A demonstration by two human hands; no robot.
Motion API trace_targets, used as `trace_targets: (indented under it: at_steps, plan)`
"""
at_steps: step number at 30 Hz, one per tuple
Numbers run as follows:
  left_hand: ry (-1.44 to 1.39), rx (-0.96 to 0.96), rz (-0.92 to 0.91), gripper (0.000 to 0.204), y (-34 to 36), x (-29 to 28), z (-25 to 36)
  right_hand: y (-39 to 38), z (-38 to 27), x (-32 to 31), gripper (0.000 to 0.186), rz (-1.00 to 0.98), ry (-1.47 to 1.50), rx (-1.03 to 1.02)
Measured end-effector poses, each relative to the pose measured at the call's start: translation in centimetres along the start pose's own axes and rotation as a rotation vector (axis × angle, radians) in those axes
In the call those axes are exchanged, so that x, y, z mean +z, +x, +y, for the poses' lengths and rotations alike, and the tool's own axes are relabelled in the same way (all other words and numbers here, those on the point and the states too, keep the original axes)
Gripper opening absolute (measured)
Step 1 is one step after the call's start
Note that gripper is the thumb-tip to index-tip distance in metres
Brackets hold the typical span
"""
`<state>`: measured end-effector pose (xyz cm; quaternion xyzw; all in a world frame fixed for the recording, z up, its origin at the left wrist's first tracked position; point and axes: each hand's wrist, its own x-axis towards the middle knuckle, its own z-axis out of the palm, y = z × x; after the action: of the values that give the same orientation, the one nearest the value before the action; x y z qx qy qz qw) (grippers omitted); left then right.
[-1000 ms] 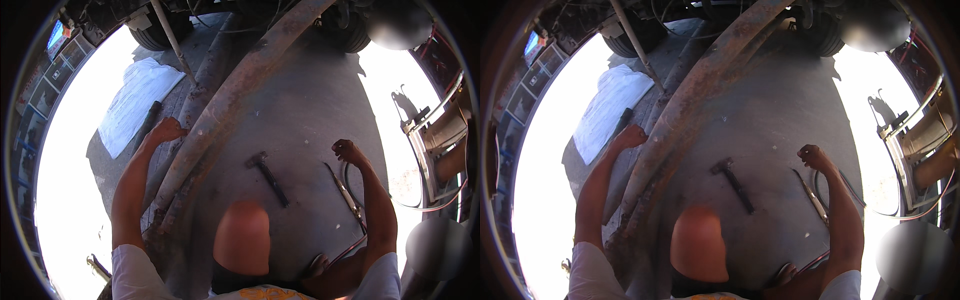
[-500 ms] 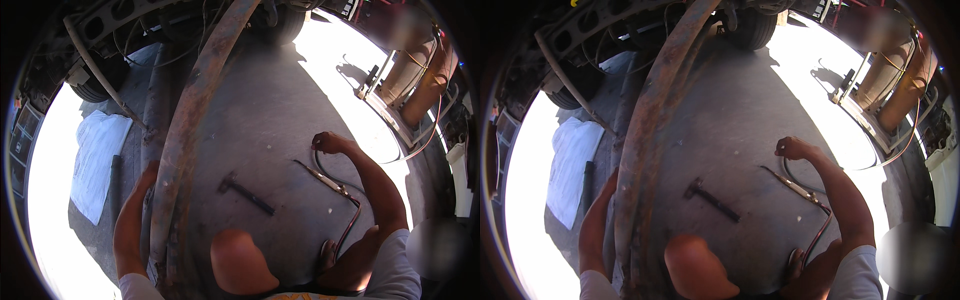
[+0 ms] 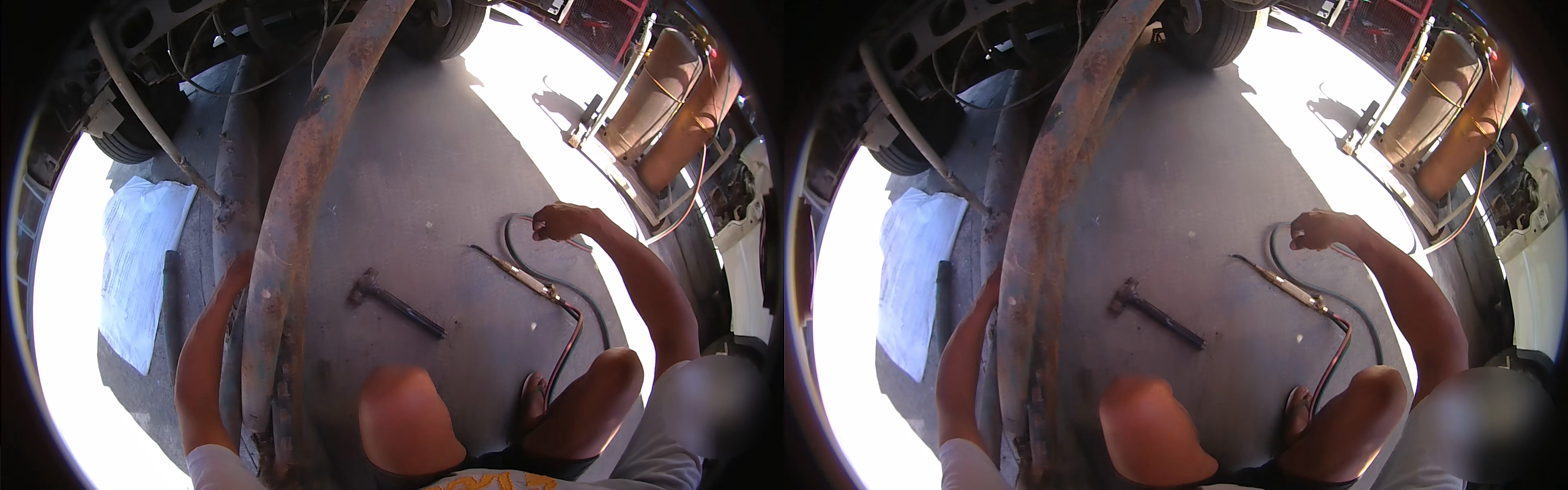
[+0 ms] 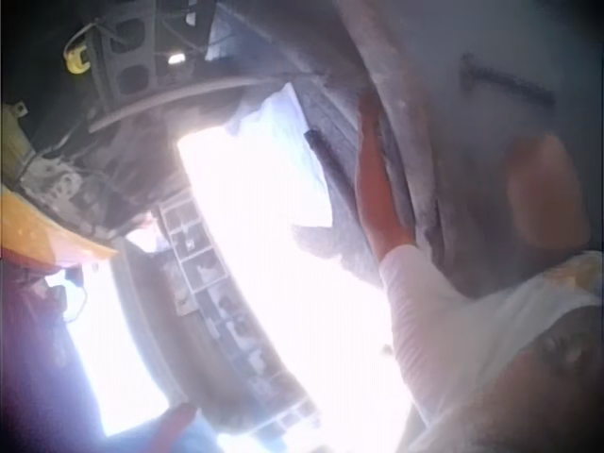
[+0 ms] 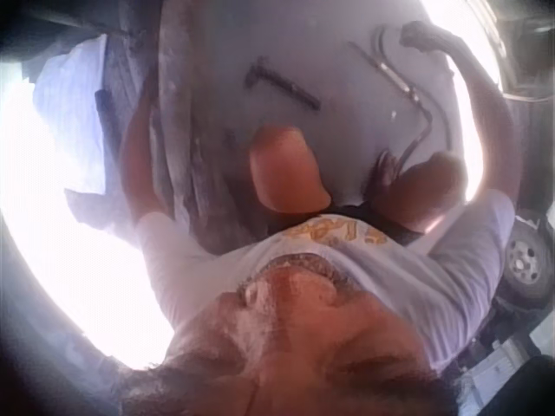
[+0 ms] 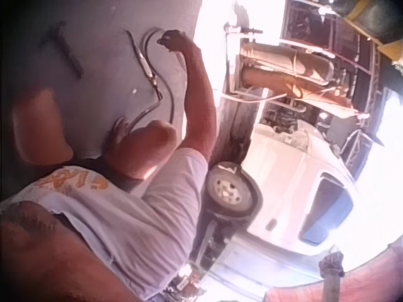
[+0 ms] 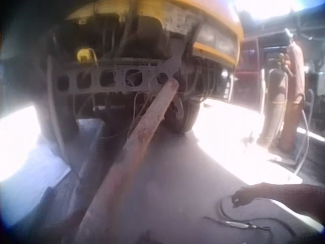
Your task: The person uses a blowtorch to heat a rusted metal pipe attached to a vehicle frame, then uses a hammer to break and remove the heated section. The person also uses a tape measure to measure the remaining pipe length.
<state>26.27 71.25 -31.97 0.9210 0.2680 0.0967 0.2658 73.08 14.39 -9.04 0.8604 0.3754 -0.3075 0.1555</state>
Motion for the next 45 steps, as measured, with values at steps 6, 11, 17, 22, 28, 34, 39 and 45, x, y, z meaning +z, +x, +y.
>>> trace_targets:
  at_steps: [6, 11, 17, 22, 28, 34, 39, 45]
  plan:
    - [-0.018, 0.004, -0.05, 0.049, -0.4, -2.5, 3.6, 7.0, -8.8, -4.0, 0.04, 0.208, -0.149, -0.172]
    - [0.074, -0.026, -0.06, 0.051, 0.2, -3.3, 4.9, 13.7, -19.5, -2.1, 0.045, 0.093, 0.11, -0.272]
    - [0.12, -0.072, -0.083, 0.052, 0.3, -4.1, 4.8, 22.2, -28.4, 3.6, 0.056, -0.186, 0.755, -0.41]
    - [0.158, -0.096, -0.105, 0.054, -1.6, -4.3, 4.1, 29.0, -35.4, 6.8, 0.062, -0.32, 1.244, -0.316]
    - [0.177, -0.136, -0.144, 0.056, -1.6, -4.1, 4.2, 32.6, -39.0, 4.4, 0.056, -0.415, 1.158, -0.434]
    - [0.214, -0.208, -0.19, 0.058, -2.3, -4.9, 4.8, 37.3, -35.8, -1.0, 0.044, -0.086, 0.143, -0.61]
    - [0.27, -0.292, -0.246, 0.059, -4.8, -6.2, 6.0, 38.6, -38.7, 0.2, 0.048, -0.061, 0.322, -0.771]
    - [0.3, -0.363, -0.302, 0.061, -5.4, -7.6, 8.0, 36.8, -40.5, 1.0, 0.059, -0.725, 1.786, -0.572]
